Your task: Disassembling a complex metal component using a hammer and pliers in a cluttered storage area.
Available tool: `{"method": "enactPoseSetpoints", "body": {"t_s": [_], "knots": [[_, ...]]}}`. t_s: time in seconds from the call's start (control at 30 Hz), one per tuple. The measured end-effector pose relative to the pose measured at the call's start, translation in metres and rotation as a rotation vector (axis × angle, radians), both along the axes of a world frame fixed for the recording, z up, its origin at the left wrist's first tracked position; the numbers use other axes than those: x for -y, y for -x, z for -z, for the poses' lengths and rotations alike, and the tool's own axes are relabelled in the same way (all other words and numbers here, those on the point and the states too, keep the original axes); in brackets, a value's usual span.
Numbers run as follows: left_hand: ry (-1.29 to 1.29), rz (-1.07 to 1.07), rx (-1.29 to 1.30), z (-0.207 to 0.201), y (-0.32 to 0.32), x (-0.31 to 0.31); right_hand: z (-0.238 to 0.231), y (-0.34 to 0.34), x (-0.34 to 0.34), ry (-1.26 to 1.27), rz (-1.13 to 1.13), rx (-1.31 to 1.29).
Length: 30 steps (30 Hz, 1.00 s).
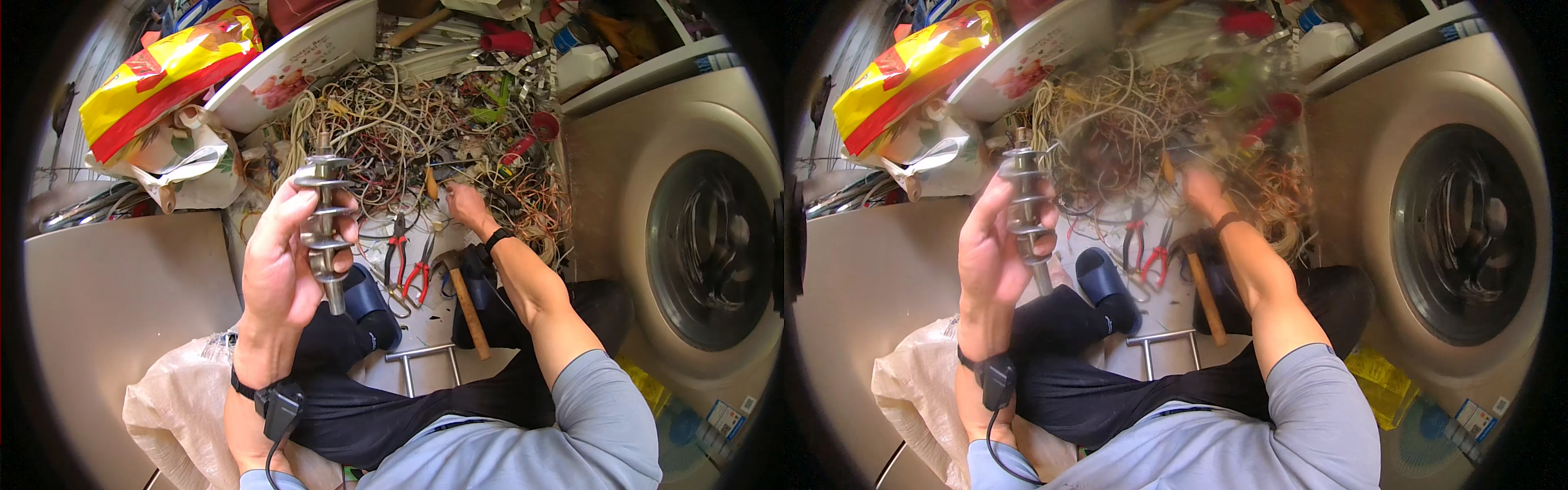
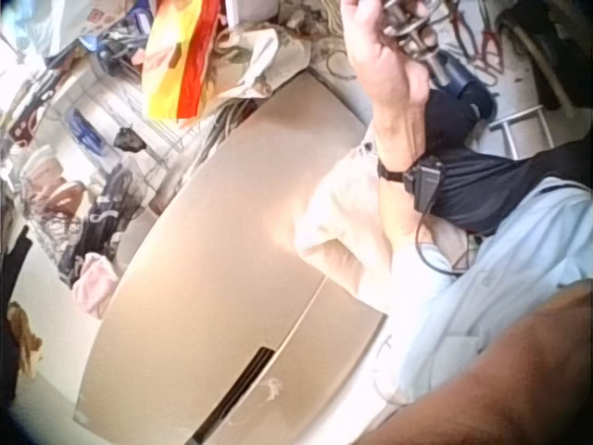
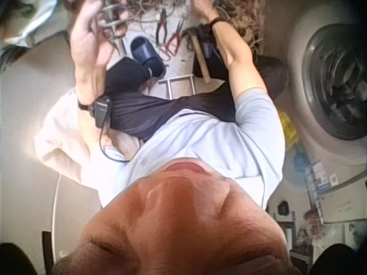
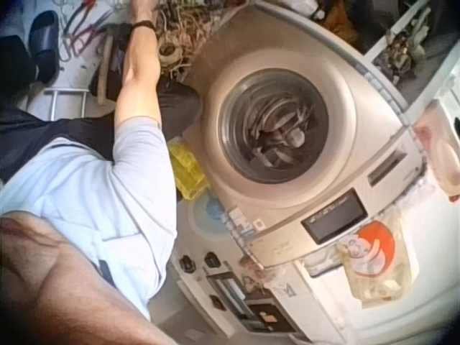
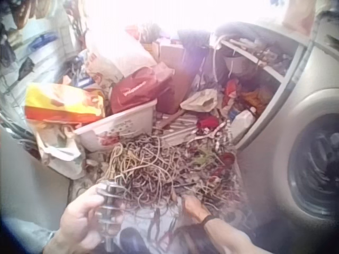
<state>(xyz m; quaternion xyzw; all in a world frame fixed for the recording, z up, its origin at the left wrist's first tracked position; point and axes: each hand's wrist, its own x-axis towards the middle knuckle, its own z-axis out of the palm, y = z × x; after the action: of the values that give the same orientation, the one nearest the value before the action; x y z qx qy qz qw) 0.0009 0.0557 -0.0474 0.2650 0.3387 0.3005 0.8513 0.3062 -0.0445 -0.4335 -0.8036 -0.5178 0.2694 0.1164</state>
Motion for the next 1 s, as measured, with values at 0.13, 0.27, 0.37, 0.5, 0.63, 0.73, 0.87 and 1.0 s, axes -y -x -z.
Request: {"method": "enactPoseSetpoints", "body": {"t_s": [0.13, 0.27, 0.37, 0.5, 0.63, 0.73, 0.87, 1.0], "knots": [[-0.007, 0.012, -0.135, 0.002, -0.004, -0.008, -0.012, 0.015, -0.030, -0.182, 0.210, -0.140], [0.038, -0.055, -0.268, 0.032, -0.036, -0.006, -0.056, 0.046, -0.036, -0.090, 0.441, -0.784], [0.011, -0.125, -0.254, 0.058, -0.037, -0.012, -0.159, 0.094, -0.035, -0.163, 0.350, -1.612], [-0.055, -0.186, -0.249, 0.083, -0.060, -0.016, -0.259, 0.119, -0.022, -0.185, 0.167, -1.638], [-0.131, -0.032, -0.492, 0.078, -0.069, -0.003, -0.254, 0.130, -0.024, -0.183, 0.278, -1.497], [-1.005, 0.278, -0.925, 0.073, -0.071, 0.001, -0.205, 0.129, -0.013, -0.432, 0.347, -1.327], [-1.402, 0.295, -0.962, 0.046, -0.065, 0.013, -0.165, 0.084, -0.013, -0.380, 0.683, -1.249], [-1.324, 0.349, -0.848, 0.024, -0.059, 0.021, -0.086, 0.033, -0.018, -0.266, 0.876, -1.088]]}}
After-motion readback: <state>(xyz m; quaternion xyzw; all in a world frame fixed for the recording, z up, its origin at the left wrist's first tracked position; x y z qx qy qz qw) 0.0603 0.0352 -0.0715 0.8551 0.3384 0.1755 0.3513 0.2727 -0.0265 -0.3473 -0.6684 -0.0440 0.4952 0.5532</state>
